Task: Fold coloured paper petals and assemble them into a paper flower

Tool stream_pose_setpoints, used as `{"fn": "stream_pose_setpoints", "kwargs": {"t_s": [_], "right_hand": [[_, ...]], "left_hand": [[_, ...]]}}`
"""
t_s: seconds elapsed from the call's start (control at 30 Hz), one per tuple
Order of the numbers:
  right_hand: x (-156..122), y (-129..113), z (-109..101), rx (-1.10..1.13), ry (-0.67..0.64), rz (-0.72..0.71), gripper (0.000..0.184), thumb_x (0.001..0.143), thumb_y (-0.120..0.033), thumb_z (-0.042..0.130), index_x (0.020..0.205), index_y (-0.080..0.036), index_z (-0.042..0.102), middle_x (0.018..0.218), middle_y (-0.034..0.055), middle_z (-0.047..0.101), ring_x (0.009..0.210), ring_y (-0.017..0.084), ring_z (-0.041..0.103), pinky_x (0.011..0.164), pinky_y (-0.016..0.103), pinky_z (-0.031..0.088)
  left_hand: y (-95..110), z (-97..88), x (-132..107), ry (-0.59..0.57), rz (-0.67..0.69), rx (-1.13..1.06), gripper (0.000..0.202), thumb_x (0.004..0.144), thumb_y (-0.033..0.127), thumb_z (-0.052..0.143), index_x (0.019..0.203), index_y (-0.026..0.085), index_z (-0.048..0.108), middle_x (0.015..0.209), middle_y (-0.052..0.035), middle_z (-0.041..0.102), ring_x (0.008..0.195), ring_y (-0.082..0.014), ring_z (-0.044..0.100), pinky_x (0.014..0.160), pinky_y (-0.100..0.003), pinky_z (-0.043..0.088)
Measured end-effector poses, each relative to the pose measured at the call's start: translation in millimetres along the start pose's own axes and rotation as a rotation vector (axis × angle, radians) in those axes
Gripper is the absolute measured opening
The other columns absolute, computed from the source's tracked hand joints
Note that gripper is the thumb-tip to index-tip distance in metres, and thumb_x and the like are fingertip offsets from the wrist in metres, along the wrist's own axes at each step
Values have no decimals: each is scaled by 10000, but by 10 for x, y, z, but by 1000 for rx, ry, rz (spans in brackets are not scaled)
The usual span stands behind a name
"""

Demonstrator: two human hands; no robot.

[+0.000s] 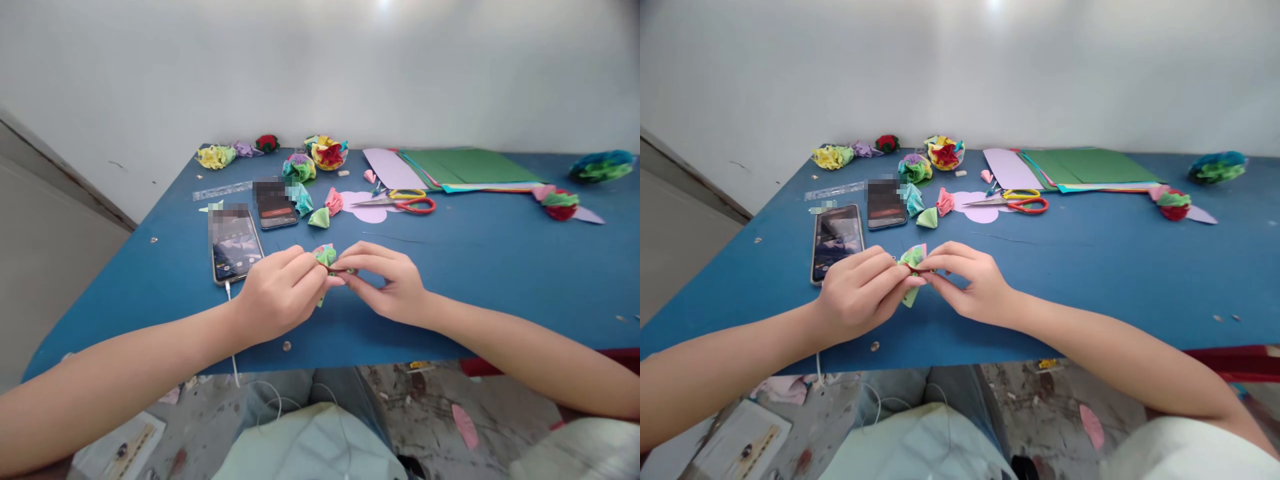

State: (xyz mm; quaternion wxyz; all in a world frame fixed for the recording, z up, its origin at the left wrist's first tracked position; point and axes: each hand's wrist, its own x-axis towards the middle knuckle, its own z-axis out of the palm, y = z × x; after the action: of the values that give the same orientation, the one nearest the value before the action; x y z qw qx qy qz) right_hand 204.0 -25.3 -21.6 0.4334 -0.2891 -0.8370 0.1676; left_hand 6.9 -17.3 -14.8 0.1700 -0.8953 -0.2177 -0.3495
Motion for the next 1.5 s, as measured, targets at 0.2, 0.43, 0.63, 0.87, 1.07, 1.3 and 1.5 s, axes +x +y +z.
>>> {"fn": "stream_pose_setpoints", "kwargs": {"t_s": [0.2, 0.43, 0.63, 0.87, 1.07, 1.3, 1.5], "right_hand": [[4, 26, 51, -69, 64, -26, 93, 785, -191, 606, 873, -174, 634, 812, 60, 649, 780, 149, 594, 730, 302, 506], [-1, 21, 75, -141, 96, -79, 92, 789, -146, 593, 869, -157, 636, 797, 74, 655, 737, 149, 581, 683, 314, 490], [-6, 49, 42, -170, 62, -130, 135, 785, -118, 590, 910, -167, 603, 828, 53, 654, 763, 143, 574, 692, 318, 457], [-19, 20, 28, -292, -3, -179, 164, 806, -112, 540, 954, -167, 584, 862, 55, 645, 781, 149, 560, 697, 327, 429], [11, -2, 3, -236, -7, -147, 86, 769, -185, 629, 840, -165, 585, 787, 37, 649, 733, 143, 573, 694, 322, 436], [48, -33, -70, -93, -54, -58, 37, 793, -168, 614, 829, -163, 620, 788, 38, 668, 724, 123, 602, 699, 297, 449], [49, -55, -87, -68, -99, -41, 69, 809, -152, 578, 851, -175, 627, 804, 38, 669, 723, 125, 594, 713, 307, 454]], "left_hand": [[0, 39, -4, 31, -61, -84, 147, 836, 241, 530, 727, 146, 558, 620, -32, 529, 592, -128, 409, 561, -247, 388], [-14, -18, 63, 17, -147, -114, 204, 784, 325, 584, 811, 130, 530, 749, -62, 543, 721, -166, 454, 662, -303, 436], [-89, -159, 149, -118, 15, -122, 163, 777, 176, 557, 929, 119, 571, 867, -67, 589, 821, -171, 462, 768, -310, 451], [-100, -115, 133, -192, 43, -99, 118, 812, 184, 503, 819, 111, 596, 774, -73, 578, 748, -176, 445, 683, -311, 456], [-70, -98, 107, -251, 16, -205, 167, 832, 158, 455, 731, 129, 585, 680, -53, 526, 678, -156, 394, 613, -284, 421], [-83, -126, 127, -274, 18, -253, 160, 830, 145, 450, 751, 122, 587, 705, -59, 525, 701, -159, 390, 624, -284, 406], [-82, -161, 164, -328, 41, -210, 196, 839, 188, 440, 717, 130, 582, 684, -53, 522, 673, -161, 383, 622, -288, 391]]}}
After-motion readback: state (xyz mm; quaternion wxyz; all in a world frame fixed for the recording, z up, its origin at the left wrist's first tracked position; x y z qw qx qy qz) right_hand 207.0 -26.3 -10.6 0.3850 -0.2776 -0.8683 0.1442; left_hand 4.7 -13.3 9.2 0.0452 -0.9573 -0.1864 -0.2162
